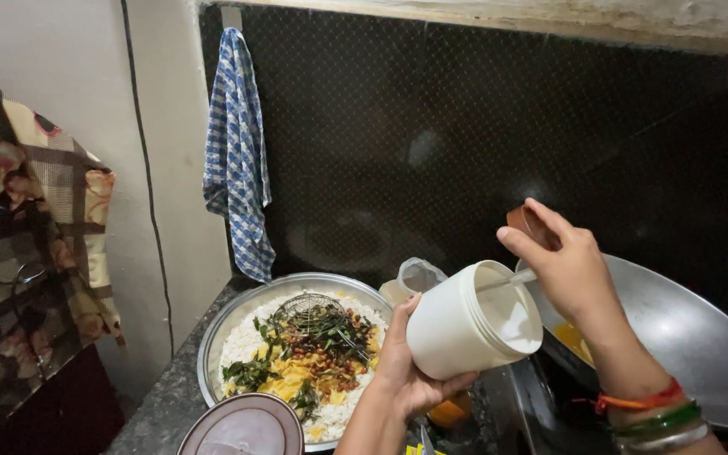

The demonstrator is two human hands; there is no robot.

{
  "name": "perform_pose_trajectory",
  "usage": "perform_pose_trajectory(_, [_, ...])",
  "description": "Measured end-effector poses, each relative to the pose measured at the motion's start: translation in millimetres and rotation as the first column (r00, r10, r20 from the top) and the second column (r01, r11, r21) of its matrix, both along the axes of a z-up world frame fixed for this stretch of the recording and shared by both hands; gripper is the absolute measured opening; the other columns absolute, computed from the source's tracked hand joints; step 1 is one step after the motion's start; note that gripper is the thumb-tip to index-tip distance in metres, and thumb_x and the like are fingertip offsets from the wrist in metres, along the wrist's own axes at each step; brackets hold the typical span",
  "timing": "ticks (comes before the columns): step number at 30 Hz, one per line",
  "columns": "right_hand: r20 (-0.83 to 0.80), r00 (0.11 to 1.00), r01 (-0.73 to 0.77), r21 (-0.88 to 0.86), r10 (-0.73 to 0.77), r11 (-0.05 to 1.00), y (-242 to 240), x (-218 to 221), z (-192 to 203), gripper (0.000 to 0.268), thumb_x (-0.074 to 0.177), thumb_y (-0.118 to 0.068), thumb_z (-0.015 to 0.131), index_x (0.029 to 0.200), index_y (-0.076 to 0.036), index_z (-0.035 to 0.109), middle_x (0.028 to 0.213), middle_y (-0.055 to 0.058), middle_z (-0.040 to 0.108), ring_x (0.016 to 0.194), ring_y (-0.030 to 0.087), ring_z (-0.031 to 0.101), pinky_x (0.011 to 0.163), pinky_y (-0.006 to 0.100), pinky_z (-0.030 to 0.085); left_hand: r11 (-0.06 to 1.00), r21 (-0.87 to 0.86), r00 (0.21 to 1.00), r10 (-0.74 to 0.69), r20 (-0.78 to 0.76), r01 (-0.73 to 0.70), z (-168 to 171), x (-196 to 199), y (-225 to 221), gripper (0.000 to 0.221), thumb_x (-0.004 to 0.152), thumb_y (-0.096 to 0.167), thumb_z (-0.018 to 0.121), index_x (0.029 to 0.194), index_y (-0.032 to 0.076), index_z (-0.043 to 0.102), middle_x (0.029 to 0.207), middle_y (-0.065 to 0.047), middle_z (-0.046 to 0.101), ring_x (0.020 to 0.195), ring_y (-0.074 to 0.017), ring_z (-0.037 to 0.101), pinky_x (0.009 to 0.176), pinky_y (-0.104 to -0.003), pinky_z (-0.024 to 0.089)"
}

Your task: The person fries green chilies in a pan, adds turmeric and salt to the oil, and pours the mixture over a bowl of puffed rice. They finish by adding snacks from a packet and mixing the ingredients together by hand.

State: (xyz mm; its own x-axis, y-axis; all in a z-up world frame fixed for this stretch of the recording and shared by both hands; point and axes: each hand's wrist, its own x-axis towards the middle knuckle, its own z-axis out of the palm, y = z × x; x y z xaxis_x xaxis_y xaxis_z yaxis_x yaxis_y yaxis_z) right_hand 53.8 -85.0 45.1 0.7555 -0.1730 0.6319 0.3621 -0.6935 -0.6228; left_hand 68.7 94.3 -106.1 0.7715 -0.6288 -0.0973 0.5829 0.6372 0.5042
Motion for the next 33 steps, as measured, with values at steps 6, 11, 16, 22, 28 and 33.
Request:
perform_pose_trajectory(6, [-0.033,0.999,0.017,-0.047,-0.019,0.999,-10,7,-3,0.072,0.079,-0.041,0.079,0.139,-0.004,0.063,0.115,0.019,0.076,0.103,0.022,0.072,0.090,0.034,0.054,0.999,0.028,1.000,-0.019,0.014,0.019,-1,-5,1,0.083,0.083,0.078,0.050,0.141,0.019,0.058,0.130,-0.016,0.061,0.111,-0.0351,0.068,0.078,-0.048,0.065])
perform_pose_trajectory(11, [-0.202,0.974,-0.095,0.040,0.101,0.995,-1,-2,-9,0.075,0.079,-0.042,0.080,0.145,-0.012,0.062,0.122,0.017,0.075,0.104,0.024,0.073,0.084,0.038,0.057,1.000,0.013,1.000,-0.016,0.018,0.015,4,-8,1,0.080,0.083,0.078,0.049,0.137,0.021,0.060,0.128,-0.015,0.063,0.109,-0.0361,0.068,0.076,-0.047,0.063])
perform_pose_trajectory(16, [-0.156,0.984,-0.082,0.006,0.082,0.997,10,-17,-16,0.076,0.076,-0.043,0.079,0.142,-0.009,0.062,0.125,0.018,0.075,0.112,0.021,0.071,0.096,0.033,0.053,0.997,-0.045,0.993,0.059,-0.099,-0.063,12,-10,-8,0.071,0.083,0.075,0.048,0.131,0.025,0.063,0.127,-0.009,0.066,0.111,-0.0326,0.068,0.079,-0.048,0.063])
perform_pose_trajectory(22, [-0.073,0.996,-0.067,-0.214,0.053,0.974,27,-37,-21,0.079,0.076,-0.047,0.079,0.147,-0.017,0.059,0.134,0.021,0.058,0.127,0.032,0.058,0.106,0.041,0.045,0.990,-0.086,0.984,0.101,-0.146,-0.114,12,-11,-13,0.073,0.085,0.074,0.047,0.134,0.022,0.062,0.126,-0.013,0.066,0.109,-0.0346,0.069,0.081,-0.047,0.063])
perform_pose_trajectory(28, [-0.381,0.924,-0.084,-0.222,-0.007,0.971,26,-37,-18,0.107,0.063,-0.058,0.087,0.155,-0.033,0.040,0.143,0.020,0.044,0.133,0.036,0.051,0.105,0.045,0.048,0.991,-0.100,0.994,0.082,-0.073,-0.089,6,-14,-8,0.076,0.085,0.074,0.045,0.136,0.021,0.060,0.126,-0.013,0.066,0.110,-0.0329,0.070,0.082,-0.048,0.063])
perform_pose_trajectory(33, [-0.496,0.868,-0.086,-0.214,-0.032,0.973,25,-24,-17,0.115,0.060,-0.056,0.089,0.158,-0.036,0.033,0.145,0.020,0.043,0.138,0.038,0.047,0.109,0.047,0.046,0.995,-0.069,0.996,0.068,-0.053,-0.072,-3,-9,-3,0.078,0.085,0.073,0.047,0.139,0.018,0.058,0.127,-0.015,0.065,0.110,-0.0333,0.069,0.085,-0.050,0.061])
